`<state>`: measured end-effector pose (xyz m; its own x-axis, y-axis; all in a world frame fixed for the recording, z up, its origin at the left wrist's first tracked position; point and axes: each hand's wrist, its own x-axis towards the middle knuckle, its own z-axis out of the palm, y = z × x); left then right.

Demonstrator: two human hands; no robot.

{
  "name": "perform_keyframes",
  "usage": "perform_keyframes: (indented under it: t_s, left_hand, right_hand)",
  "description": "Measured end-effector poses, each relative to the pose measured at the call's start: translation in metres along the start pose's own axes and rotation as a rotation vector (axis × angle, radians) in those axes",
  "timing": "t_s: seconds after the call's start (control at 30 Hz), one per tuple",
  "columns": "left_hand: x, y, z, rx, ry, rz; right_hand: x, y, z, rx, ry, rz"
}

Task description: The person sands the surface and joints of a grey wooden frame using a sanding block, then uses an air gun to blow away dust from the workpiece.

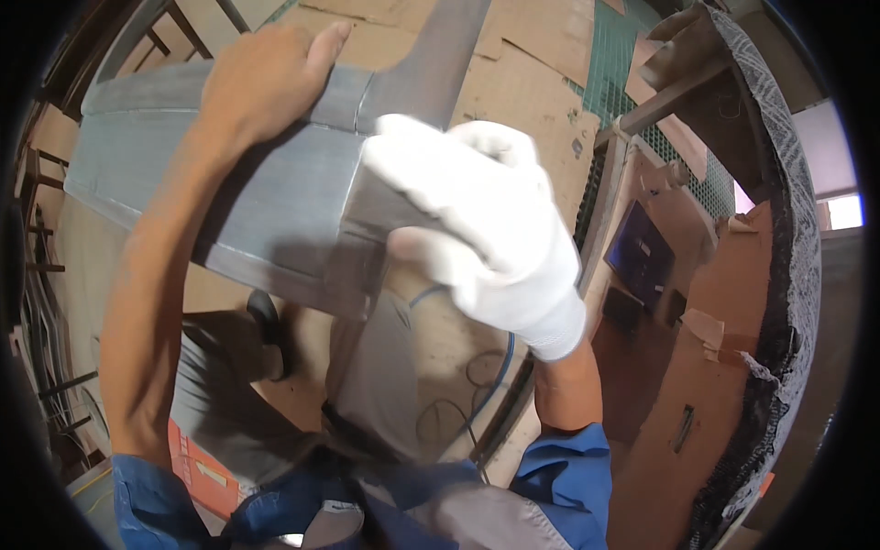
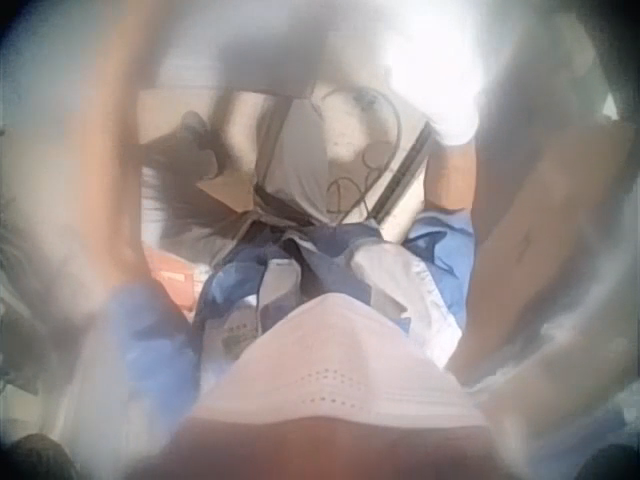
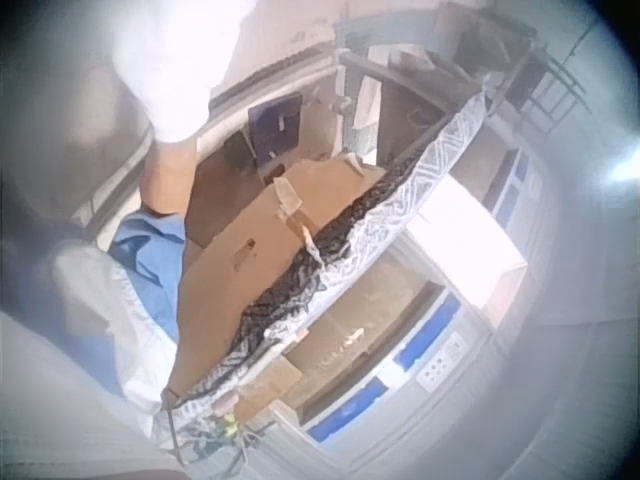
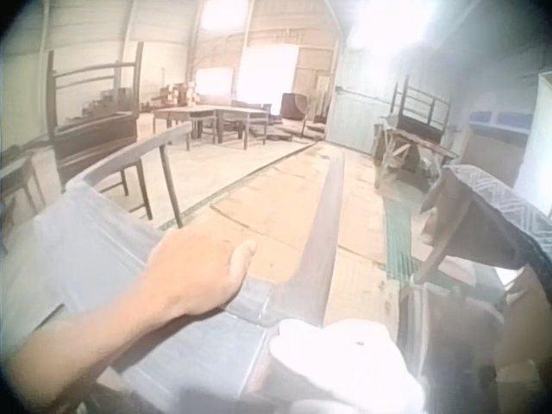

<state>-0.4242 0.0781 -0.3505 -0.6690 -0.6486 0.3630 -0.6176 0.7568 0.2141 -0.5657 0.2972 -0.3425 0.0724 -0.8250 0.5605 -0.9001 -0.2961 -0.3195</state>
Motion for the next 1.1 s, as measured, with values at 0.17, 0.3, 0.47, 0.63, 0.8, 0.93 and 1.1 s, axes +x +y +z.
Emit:
perform_keyframes:
  t_s: [0.17, 0.3, 0.47, 0.63, 0.8, 0.93, 1.1]
  left_hand:
    - [0.007, -0.003, 0.002, 0.015, -0.013, -0.025]
    - [0.014, -0.002, 0.003, 0.044, -0.024, -0.001]
    - [0.018, -0.001, 0.01, 0.04, 0.053, 0.054]
    - [0.015, 0.001, -0.004, 0.021, -0.092, -0.02]
    - [0.01, -0.005, 0.002, 0.058, -0.022, 0.004]
    - [0.013, -0.002, 0.001, 0.048, -0.093, -0.031]
    - [0.009, 0.004, -0.002, 0.022, -0.071, -0.028]
  right_hand:
    - [-0.029, 0.009, 0.001, 0.249, 0.052, 0.087]
    - [-0.017, 0.01, 0.02, 0.119, 0.068, -0.015]
    - [-0.041, -0.011, 0.008, 0.47, -0.239, 0.146]
    - [-0.034, -0.025, 0.011, 0.458, -0.039, 0.158]
    - [-0.032, -0.011, 0.0, 0.171, 0.121, 0.008]
    - [-0.024, -0.007, 0.004, -0.161, 0.155, 0.042]
    - [-0.036, -0.038, -0.001, -0.027, -0.137, 0.062]
